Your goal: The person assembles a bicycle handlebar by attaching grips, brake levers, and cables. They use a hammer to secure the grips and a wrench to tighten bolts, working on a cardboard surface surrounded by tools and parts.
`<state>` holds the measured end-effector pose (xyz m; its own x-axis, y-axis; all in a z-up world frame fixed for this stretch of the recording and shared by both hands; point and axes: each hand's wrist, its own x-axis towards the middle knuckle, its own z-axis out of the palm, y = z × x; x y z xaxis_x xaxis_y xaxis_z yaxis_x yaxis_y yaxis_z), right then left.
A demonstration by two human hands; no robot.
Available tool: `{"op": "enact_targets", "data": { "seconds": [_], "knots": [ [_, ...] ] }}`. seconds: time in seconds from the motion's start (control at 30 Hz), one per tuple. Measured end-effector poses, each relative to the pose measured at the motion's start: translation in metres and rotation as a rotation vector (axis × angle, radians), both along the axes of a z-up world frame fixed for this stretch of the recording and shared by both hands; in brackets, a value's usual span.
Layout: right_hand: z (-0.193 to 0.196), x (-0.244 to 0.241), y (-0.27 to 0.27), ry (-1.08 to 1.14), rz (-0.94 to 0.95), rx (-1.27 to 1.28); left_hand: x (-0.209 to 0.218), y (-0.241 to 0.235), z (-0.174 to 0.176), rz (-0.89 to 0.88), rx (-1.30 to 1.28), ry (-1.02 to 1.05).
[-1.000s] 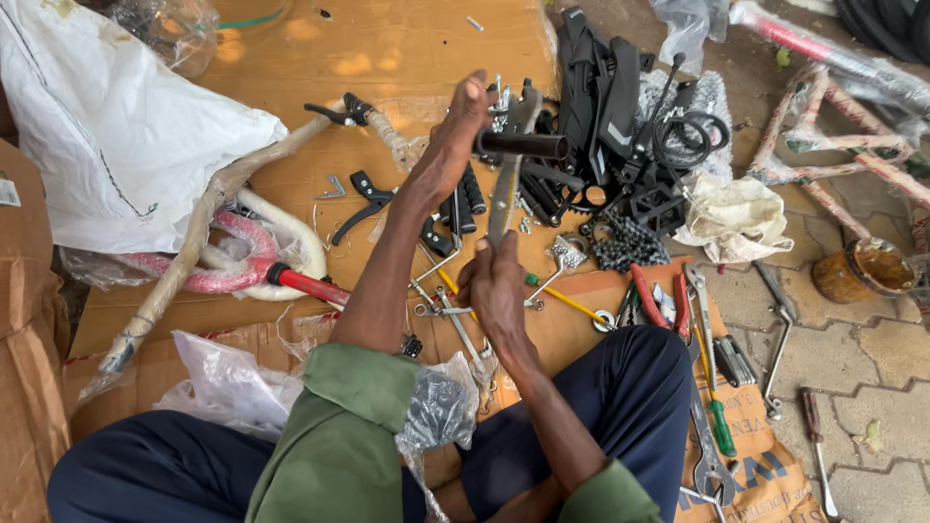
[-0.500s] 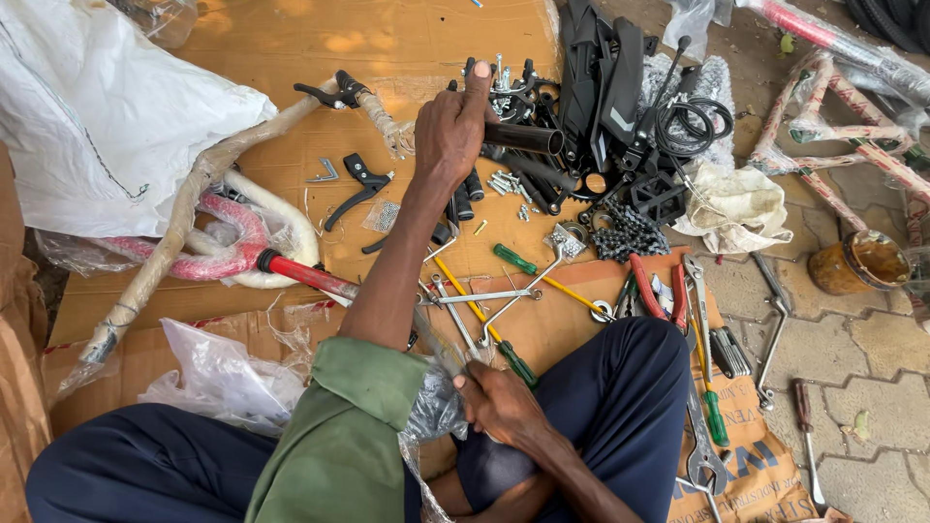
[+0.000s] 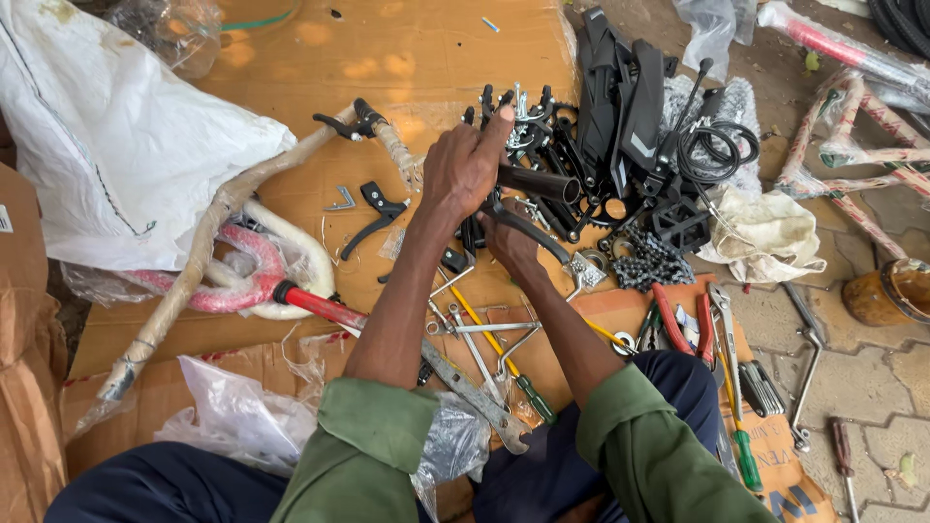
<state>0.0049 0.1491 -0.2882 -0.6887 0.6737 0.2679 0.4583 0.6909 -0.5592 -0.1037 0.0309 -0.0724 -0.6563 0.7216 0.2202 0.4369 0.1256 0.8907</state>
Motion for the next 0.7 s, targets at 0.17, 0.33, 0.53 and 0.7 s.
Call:
{"op": "enact_targets", "data": {
  "seconds": [0.17,0.33,0.53,0.7],
  "knots": [
    [0.018,0.023,0.01,0.276,-0.053,-1.055,-0.001,-0.005,0.001,0.009,-0.117,0.004],
    [0.105,0.119,-0.022,0.588,0.111,-1.127,0.0,-0.011,0.004,-0.002,-0.03,-0.012],
    [0.198,0.164,-0.067,0.522,0.218,-0.78,0.003,-0.011,0.011,-0.017,-0.057,-0.053],
    [0.247,0.185,-0.07,0.294,0.304,-0.334,0.005,-0.01,0.007,0.058,-0.074,-0.049]
  ]
}}
